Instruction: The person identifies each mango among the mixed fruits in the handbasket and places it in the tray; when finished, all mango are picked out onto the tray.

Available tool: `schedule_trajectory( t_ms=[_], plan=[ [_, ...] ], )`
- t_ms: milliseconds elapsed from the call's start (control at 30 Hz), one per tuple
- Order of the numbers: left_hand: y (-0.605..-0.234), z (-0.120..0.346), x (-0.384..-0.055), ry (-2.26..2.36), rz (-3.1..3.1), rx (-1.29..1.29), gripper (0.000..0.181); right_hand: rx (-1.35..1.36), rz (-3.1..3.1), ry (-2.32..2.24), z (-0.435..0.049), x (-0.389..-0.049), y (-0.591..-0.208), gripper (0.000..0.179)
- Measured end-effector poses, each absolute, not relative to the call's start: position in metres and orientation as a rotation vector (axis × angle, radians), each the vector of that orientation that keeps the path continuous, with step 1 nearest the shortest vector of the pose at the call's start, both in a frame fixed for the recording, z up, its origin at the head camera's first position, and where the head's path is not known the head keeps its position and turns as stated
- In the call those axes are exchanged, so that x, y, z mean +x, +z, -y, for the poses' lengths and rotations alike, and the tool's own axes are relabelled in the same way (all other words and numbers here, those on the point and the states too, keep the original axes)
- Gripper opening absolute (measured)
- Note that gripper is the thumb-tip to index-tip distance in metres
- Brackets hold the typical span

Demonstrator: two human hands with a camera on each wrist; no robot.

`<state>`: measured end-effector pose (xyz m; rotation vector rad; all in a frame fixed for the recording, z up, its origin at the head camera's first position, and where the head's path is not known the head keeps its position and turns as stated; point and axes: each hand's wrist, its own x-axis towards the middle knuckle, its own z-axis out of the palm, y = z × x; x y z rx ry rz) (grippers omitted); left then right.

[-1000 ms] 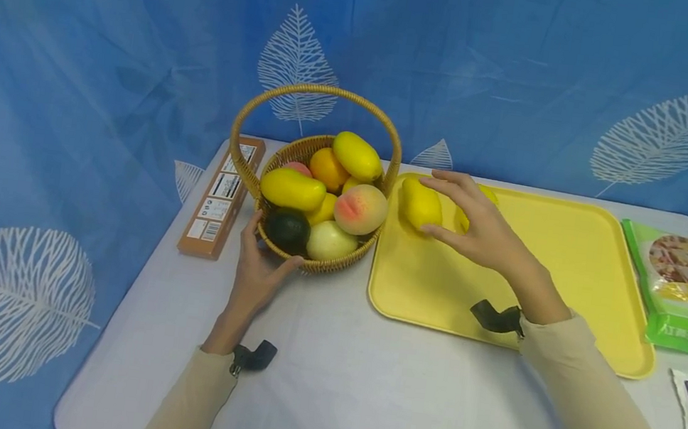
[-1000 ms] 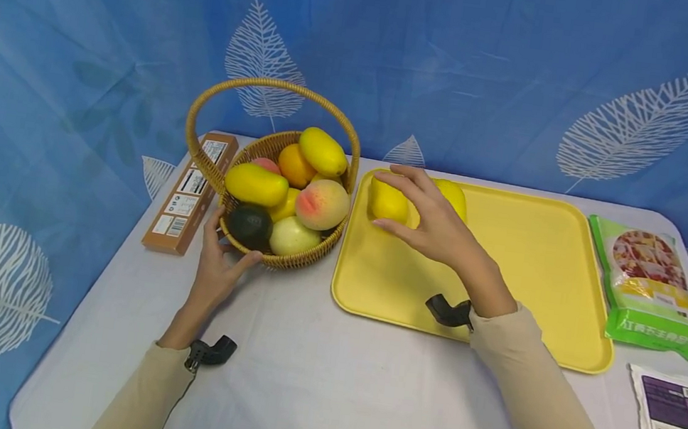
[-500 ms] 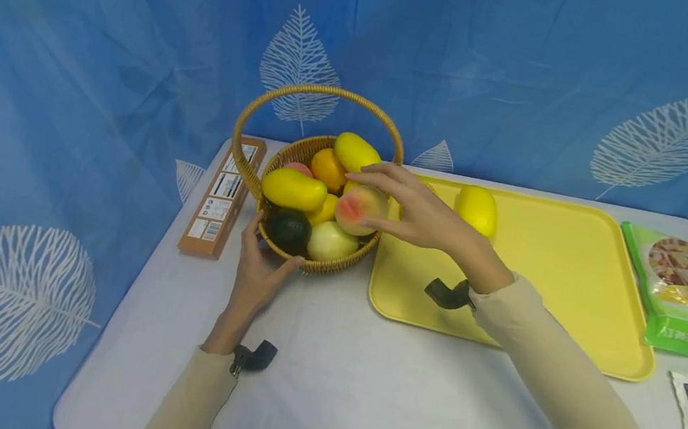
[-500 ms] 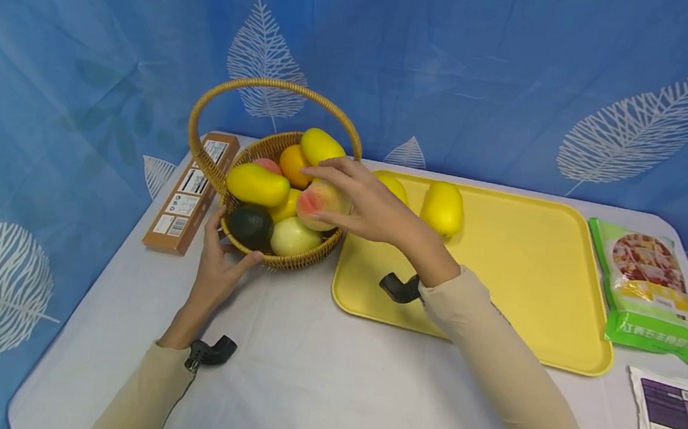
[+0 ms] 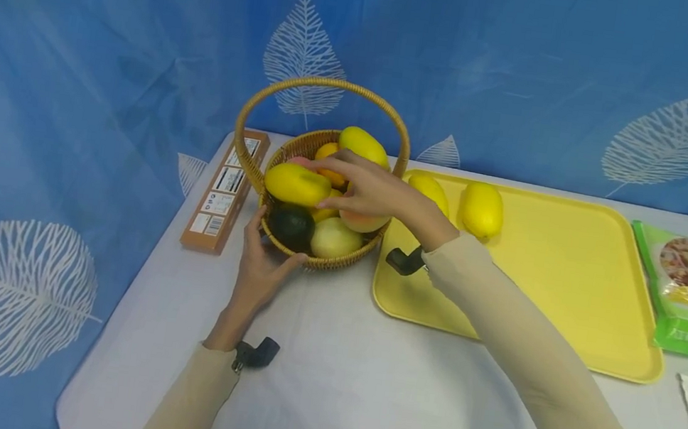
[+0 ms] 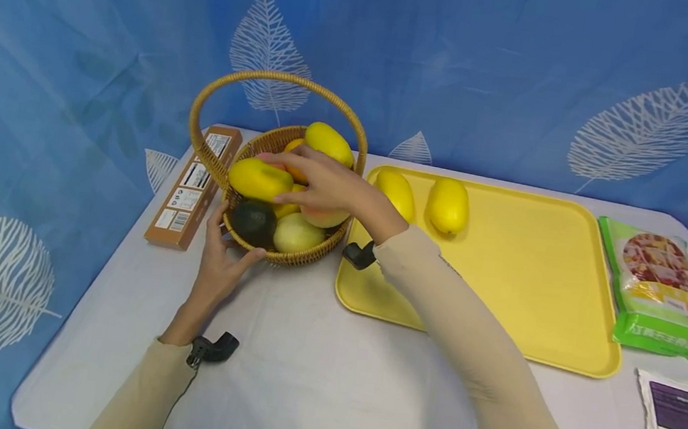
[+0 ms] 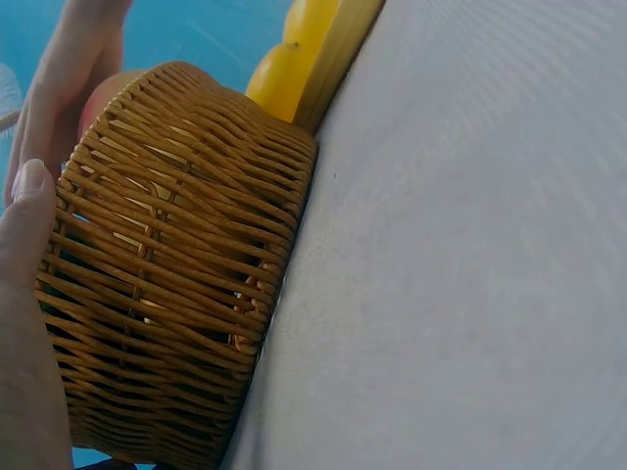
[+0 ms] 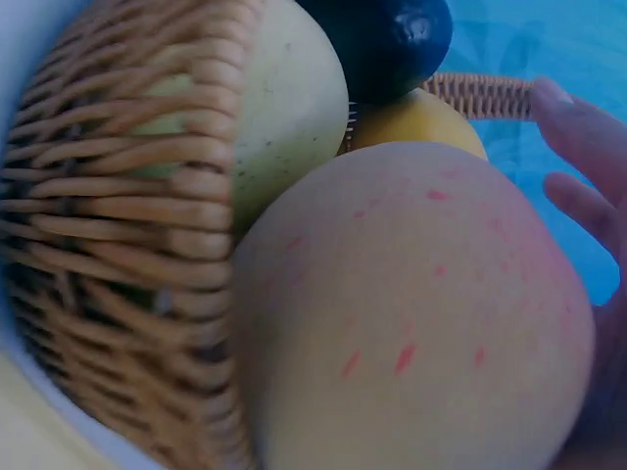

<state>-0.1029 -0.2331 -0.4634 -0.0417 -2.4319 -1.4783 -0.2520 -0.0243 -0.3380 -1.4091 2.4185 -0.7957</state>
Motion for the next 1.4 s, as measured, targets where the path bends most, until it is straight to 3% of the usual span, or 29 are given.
schedule_trajectory(
  t_ms=[533,1400],
  plan=[
    [-0.462,0.232,-0.104,-1.467,2.438,-0.035,0.104,-1.393,-2.322,-0.449,0.048,-0.260,-0.335,0.060],
    [-0.467,0.233,-0.103,-1.466,2.442,-0.026,0.102,-1.427,-2.311,-0.473,0.053,-0.260,-0.336,0.056]
  ],
)
